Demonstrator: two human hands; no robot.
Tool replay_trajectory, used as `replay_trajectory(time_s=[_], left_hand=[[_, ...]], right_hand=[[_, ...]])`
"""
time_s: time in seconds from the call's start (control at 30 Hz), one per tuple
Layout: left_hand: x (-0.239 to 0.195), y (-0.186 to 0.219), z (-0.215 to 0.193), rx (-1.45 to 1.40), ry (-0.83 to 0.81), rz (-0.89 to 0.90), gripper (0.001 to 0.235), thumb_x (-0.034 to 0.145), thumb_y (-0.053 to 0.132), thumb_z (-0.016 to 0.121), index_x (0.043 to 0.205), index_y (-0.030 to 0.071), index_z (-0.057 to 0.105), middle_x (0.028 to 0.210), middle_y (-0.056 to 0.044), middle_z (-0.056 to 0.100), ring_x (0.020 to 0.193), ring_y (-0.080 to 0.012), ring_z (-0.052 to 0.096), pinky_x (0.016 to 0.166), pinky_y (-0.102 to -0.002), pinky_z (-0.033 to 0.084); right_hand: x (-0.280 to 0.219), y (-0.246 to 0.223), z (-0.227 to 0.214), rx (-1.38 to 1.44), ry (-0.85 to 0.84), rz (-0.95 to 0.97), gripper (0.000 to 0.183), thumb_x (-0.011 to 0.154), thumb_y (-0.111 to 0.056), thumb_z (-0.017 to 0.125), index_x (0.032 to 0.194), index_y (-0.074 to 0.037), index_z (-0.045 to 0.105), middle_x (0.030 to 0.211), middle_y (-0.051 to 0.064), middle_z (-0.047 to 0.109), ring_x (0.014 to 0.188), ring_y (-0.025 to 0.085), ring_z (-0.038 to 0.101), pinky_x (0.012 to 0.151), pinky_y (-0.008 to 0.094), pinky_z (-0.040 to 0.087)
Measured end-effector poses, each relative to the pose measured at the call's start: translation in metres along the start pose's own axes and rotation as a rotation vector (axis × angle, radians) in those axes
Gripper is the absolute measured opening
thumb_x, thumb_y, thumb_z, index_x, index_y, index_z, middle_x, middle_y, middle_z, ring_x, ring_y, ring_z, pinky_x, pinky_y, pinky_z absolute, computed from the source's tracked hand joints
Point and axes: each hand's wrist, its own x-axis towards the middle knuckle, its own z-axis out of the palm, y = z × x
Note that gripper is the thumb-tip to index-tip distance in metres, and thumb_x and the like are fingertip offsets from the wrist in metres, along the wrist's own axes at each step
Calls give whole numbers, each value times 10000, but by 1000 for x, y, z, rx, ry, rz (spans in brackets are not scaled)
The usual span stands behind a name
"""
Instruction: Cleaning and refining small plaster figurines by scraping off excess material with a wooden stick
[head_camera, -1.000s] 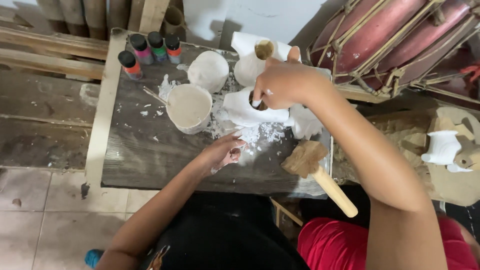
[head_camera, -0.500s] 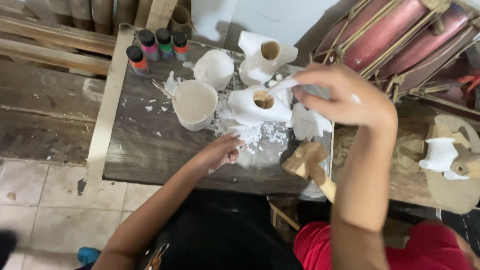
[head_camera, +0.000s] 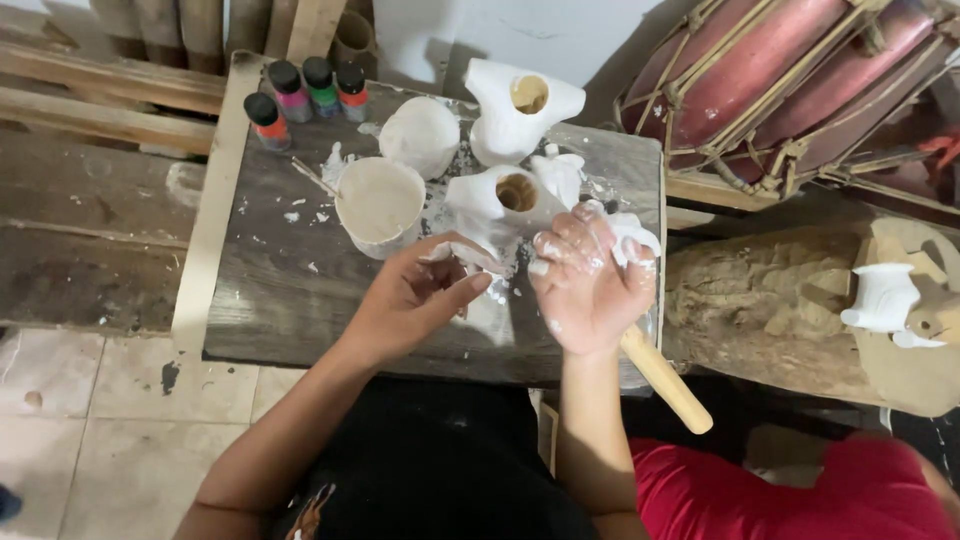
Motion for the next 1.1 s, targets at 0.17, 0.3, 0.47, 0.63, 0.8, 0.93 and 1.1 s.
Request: replay_trajectory(time_s=[0.17, 0.3, 0.47, 0.63, 0.8, 0.93, 1.1], left_hand=[[14, 15, 17, 55, 101, 139, 96, 894, 20, 774, 937, -7, 692, 712, -78, 585, 568, -135, 591, 588, -268, 540], [16, 16, 22, 24, 143, 189, 83, 893, -11, 760, 883, 0, 679, 757, -89, 586, 528, -148, 618, 567, -291, 570], [16, 26, 8, 65, 206, 228, 121, 998, 20, 623, 913, -22, 699, 770, -127, 636, 469, -172, 614, 492, -291, 562], [22, 51, -14, 289, 343, 281, 105, 984, 48, 693, 948, -35, 747, 726, -126, 678, 485, -165, 626, 505, -295, 534], [26, 68, -32, 497, 478, 319, 121, 884, 44, 871, 935, -22, 783, 674, -115, 673, 533, -131, 632, 558, -237, 495], [26, 61, -49, 579, 567, 257, 138, 850, 99, 909, 885, 25, 798, 574, -77, 613, 535, -88, 531, 539, -216, 441], [23, 48, -64, 599, 590, 271, 199, 843, 37, 921, 853, -21, 732, 578, -102, 566, 584, -117, 497, 556, -242, 408]], right_hand=[[-1, 9, 8, -91, 71, 5, 191, 919, -257, 642, 895, -166, 476, 810, -32, 392, 779, 119, 431, 710, 266, 454], [5, 32, 27, -120, 89, -59, 185, 1000, -232, 534, 824, -188, 495, 734, -51, 436, 697, 101, 448, 675, 221, 440], [8, 29, 24, -735, 191, -166, 360, 1098, -310, 479, 757, -196, 493, 652, -58, 421, 616, 64, 401, 636, 182, 370], [26, 33, 54, -1609, 184, -301, 286, 1129, -142, 431, 908, -97, 607, 724, 38, 559, 679, 136, 517, 723, 247, 464], [38, 62, 61, -1962, -85, -134, 124, 1031, -73, 582, 972, -88, 690, 753, 75, 676, 672, 201, 672, 701, 339, 595], [39, 95, 51, -2039, -53, -22, 236, 921, -94, 767, 1041, 66, 642, 660, 193, 657, 564, 310, 672, 496, 377, 540], [48, 114, 30, -2242, 40, 182, 346, 1023, -150, 583, 1213, 136, 621, 674, 223, 701, 624, 383, 714, 556, 466, 558]])
